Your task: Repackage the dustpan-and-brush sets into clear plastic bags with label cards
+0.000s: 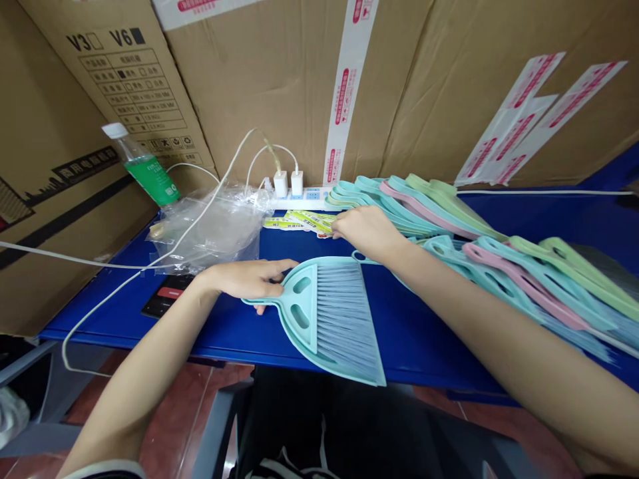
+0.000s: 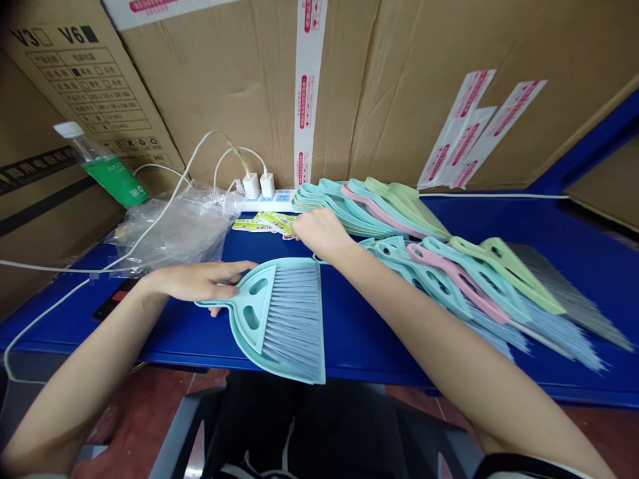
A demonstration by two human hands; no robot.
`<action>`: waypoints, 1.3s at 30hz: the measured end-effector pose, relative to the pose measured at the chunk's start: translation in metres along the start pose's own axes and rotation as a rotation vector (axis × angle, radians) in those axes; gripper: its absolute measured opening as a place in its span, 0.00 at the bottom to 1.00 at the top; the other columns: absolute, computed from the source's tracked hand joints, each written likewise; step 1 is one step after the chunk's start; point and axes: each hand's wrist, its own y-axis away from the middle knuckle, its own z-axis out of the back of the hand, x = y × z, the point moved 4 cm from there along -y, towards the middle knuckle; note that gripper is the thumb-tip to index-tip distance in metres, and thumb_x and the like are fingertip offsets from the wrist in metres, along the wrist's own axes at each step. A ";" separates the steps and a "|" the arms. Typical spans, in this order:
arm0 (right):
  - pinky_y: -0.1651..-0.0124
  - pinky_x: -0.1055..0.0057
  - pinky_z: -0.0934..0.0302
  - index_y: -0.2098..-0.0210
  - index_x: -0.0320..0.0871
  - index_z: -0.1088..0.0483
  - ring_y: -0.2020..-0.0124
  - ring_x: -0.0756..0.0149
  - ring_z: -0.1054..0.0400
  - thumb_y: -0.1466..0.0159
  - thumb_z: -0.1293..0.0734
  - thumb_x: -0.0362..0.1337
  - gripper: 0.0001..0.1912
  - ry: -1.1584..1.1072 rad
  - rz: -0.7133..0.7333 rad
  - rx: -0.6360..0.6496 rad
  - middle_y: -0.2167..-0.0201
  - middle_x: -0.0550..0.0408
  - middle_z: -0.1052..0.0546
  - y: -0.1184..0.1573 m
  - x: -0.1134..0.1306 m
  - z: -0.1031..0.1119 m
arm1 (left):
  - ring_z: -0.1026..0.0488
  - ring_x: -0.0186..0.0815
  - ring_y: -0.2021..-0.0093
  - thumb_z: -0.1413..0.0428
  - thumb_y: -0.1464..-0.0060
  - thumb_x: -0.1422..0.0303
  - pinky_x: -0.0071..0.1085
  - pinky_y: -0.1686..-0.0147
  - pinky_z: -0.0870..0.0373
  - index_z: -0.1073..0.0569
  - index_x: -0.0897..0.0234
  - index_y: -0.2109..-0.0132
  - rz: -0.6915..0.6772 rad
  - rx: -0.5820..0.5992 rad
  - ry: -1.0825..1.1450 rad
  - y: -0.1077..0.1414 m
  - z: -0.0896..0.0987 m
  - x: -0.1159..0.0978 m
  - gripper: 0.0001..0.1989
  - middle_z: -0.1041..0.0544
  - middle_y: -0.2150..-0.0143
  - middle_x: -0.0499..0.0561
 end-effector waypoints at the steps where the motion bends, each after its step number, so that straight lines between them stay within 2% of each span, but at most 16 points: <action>1: 0.70 0.68 0.45 0.61 0.36 0.21 0.59 0.56 0.25 0.34 0.40 0.25 0.15 -0.003 -0.009 0.002 0.60 0.42 0.18 0.002 -0.001 0.002 | 0.34 0.26 0.79 0.50 0.38 0.62 0.23 0.76 0.37 0.42 0.64 0.37 -0.011 -0.005 0.002 0.000 0.000 0.000 0.24 0.28 0.66 0.47; 8: 0.74 0.69 0.52 0.56 0.39 0.22 0.63 0.59 0.27 0.33 0.42 0.25 0.17 0.039 -0.027 -0.034 0.62 0.45 0.20 0.018 -0.003 0.020 | 0.33 0.29 0.78 0.51 0.36 0.57 0.24 0.77 0.36 0.43 0.64 0.36 -0.084 -0.065 0.035 -0.007 -0.001 0.006 0.26 0.29 0.71 0.45; 11: 0.74 0.70 0.52 0.59 0.38 0.23 0.64 0.61 0.27 0.34 0.42 0.24 0.16 0.051 0.015 -0.070 0.64 0.45 0.20 0.033 0.000 0.024 | 0.34 0.28 0.78 0.51 0.36 0.57 0.23 0.77 0.36 0.42 0.63 0.37 -0.084 -0.082 0.039 -0.008 -0.001 0.007 0.25 0.28 0.70 0.46; 15: 0.74 0.69 0.47 0.65 0.38 0.23 0.70 0.62 0.28 0.38 0.38 0.23 0.12 0.012 0.236 -0.202 0.70 0.47 0.21 0.064 0.019 0.020 | 0.34 0.27 0.79 0.51 0.35 0.58 0.23 0.77 0.35 0.41 0.64 0.37 -0.081 -0.100 0.000 -0.008 0.000 0.005 0.25 0.28 0.70 0.46; 18: 0.74 0.69 0.43 0.63 0.38 0.23 0.71 0.62 0.27 0.41 0.36 0.22 0.12 -0.071 0.391 -0.262 0.69 0.47 0.20 0.089 0.044 0.007 | 0.34 0.27 0.78 0.51 0.35 0.58 0.23 0.77 0.35 0.42 0.63 0.36 -0.099 -0.099 -0.018 -0.009 0.000 0.005 0.25 0.28 0.70 0.46; 20: 0.75 0.69 0.41 0.63 0.36 0.22 0.73 0.62 0.27 0.42 0.35 0.22 0.12 -0.128 0.435 -0.301 0.70 0.48 0.21 0.103 0.057 -0.001 | 0.34 0.27 0.78 0.52 0.35 0.58 0.22 0.77 0.36 0.43 0.63 0.36 -0.099 -0.096 -0.021 -0.009 0.000 0.005 0.25 0.29 0.70 0.45; 23: 0.68 0.68 0.35 0.55 0.34 0.24 0.69 0.61 0.26 0.37 0.32 0.32 0.12 -0.304 0.491 -0.401 0.69 0.48 0.20 0.117 0.061 0.002 | 0.34 0.27 0.77 0.52 0.34 0.59 0.22 0.76 0.36 0.44 0.63 0.35 -0.091 -0.093 -0.044 -0.010 0.001 0.005 0.25 0.28 0.70 0.45; 25: 0.58 0.66 0.33 0.49 0.35 0.27 0.62 0.61 0.26 0.33 0.36 0.42 0.19 -0.421 0.501 -0.440 0.64 0.48 0.19 0.117 0.047 0.009 | 0.34 0.28 0.76 0.52 0.34 0.60 0.23 0.75 0.36 0.44 0.63 0.35 -0.084 -0.093 -0.054 -0.010 0.001 0.005 0.25 0.27 0.70 0.46; 26: 0.54 0.65 0.34 0.46 0.35 0.29 0.59 0.61 0.27 0.31 0.39 0.43 0.20 -0.432 0.483 -0.465 0.61 0.47 0.19 0.114 0.036 0.012 | 0.33 0.28 0.76 0.52 0.34 0.60 0.23 0.75 0.35 0.43 0.63 0.35 -0.082 -0.093 -0.048 -0.010 0.001 0.005 0.25 0.27 0.69 0.46; 29: 0.47 0.58 0.39 0.44 0.34 0.30 0.51 0.55 0.30 0.30 0.42 0.39 0.21 -0.247 0.310 -0.531 0.53 0.42 0.21 0.093 -0.001 0.007 | 0.33 0.27 0.77 0.51 0.35 0.58 0.22 0.77 0.36 0.41 0.65 0.37 -0.089 -0.089 0.005 -0.010 0.000 0.005 0.24 0.26 0.66 0.49; 31: 0.43 0.54 0.44 0.49 0.35 0.26 0.48 0.50 0.32 0.32 0.40 0.38 0.18 -0.097 0.250 -0.471 0.53 0.41 0.21 0.077 -0.015 -0.008 | 0.33 0.27 0.77 0.51 0.35 0.58 0.22 0.78 0.36 0.42 0.65 0.36 -0.087 -0.079 0.035 -0.010 0.000 0.005 0.25 0.26 0.65 0.50; 35: 0.45 0.56 0.44 0.54 0.36 0.24 0.56 0.55 0.28 0.35 0.41 0.27 0.16 0.085 0.246 -0.316 0.59 0.44 0.18 0.060 -0.016 -0.041 | 0.33 0.28 0.77 0.52 0.35 0.58 0.23 0.76 0.35 0.45 0.64 0.34 -0.063 -0.077 0.015 -0.010 0.000 0.005 0.27 0.25 0.65 0.50; 39: 0.48 0.60 0.44 0.54 0.35 0.24 0.61 0.59 0.28 0.39 0.43 0.20 0.20 0.168 0.238 -0.299 0.63 0.46 0.18 0.062 -0.009 -0.046 | 0.30 0.31 0.72 0.52 0.35 0.59 0.25 0.73 0.34 0.45 0.65 0.33 -0.059 -0.082 -0.032 -0.010 0.001 0.004 0.27 0.23 0.59 0.55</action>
